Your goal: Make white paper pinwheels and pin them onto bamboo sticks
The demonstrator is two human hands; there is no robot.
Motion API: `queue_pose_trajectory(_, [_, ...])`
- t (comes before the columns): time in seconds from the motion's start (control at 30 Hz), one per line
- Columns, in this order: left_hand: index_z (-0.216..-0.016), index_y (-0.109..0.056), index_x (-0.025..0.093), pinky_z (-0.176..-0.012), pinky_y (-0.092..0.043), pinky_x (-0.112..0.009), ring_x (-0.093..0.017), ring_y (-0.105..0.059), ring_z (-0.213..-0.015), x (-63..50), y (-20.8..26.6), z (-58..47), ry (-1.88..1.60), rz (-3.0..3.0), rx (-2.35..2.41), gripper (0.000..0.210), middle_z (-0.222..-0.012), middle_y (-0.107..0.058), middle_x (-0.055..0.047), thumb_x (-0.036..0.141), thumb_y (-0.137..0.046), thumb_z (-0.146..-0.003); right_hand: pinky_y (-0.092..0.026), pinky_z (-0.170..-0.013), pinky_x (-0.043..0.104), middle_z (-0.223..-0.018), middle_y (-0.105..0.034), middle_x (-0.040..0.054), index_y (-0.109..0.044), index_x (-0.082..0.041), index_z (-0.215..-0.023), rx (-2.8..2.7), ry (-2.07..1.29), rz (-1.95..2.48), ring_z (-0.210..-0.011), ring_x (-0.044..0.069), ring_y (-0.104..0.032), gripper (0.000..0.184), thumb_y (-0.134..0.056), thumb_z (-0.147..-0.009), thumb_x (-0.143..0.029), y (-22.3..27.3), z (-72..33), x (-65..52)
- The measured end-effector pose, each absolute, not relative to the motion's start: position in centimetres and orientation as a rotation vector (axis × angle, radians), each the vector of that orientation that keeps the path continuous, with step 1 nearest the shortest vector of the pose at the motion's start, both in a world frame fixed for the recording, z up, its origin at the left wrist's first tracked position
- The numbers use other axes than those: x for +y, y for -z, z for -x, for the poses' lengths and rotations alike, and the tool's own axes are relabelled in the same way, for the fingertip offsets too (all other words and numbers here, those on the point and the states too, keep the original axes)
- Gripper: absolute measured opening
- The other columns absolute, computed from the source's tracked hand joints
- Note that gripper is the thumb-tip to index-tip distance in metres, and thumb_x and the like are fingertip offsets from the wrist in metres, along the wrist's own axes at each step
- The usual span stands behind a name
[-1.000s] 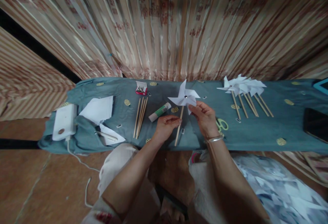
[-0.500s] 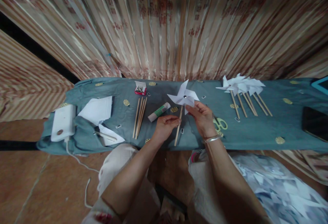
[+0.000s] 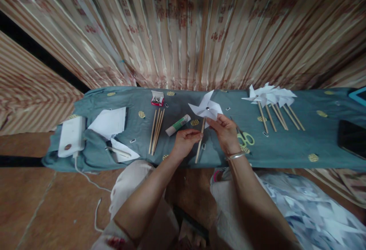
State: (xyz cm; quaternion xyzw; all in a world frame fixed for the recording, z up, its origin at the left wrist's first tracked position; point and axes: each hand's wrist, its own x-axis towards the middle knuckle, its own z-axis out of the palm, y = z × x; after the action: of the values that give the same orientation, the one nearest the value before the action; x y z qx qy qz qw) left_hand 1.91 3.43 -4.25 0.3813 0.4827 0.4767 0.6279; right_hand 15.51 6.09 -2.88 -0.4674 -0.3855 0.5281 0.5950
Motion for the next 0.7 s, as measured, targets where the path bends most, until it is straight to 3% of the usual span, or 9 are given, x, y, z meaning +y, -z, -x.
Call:
queue_pose_trajectory(0.43, [-0.062,-0.072,0.017,-0.063,-0.047,-0.026,-0.013,-0.056,-0.057,3.45,4.43,-1.77,-1.099,-0.896,1.099,0.02,-0.059,-0.066,0.0,0.035,-0.08,-0.057,-0.045,-0.055,0.024,-0.068,-0.069,-0.0041,-0.07,-0.025,-0.075,-0.931,-1.225,1.097,-0.061,0.012,-0.058,0.03,-0.087,-0.057,-0.042,2.55,-15.17,5.94])
queue_pose_trajectory(0.7, [-0.063,-0.073,0.017,-0.061,-0.046,-0.026,-0.013,-0.056,-0.059,3.72,4.6,-1.61,-1.116,-0.889,1.116,0.022,-0.06,-0.066,-0.001,0.036,-0.081,-0.057,-0.045,-0.056,0.025,-0.062,-0.064,-0.0035,-0.07,-0.023,-0.073,-0.91,-1.203,1.129,-0.057,0.011,-0.054,0.037,-0.083,-0.06,-0.056,2.76,-15.79,5.46])
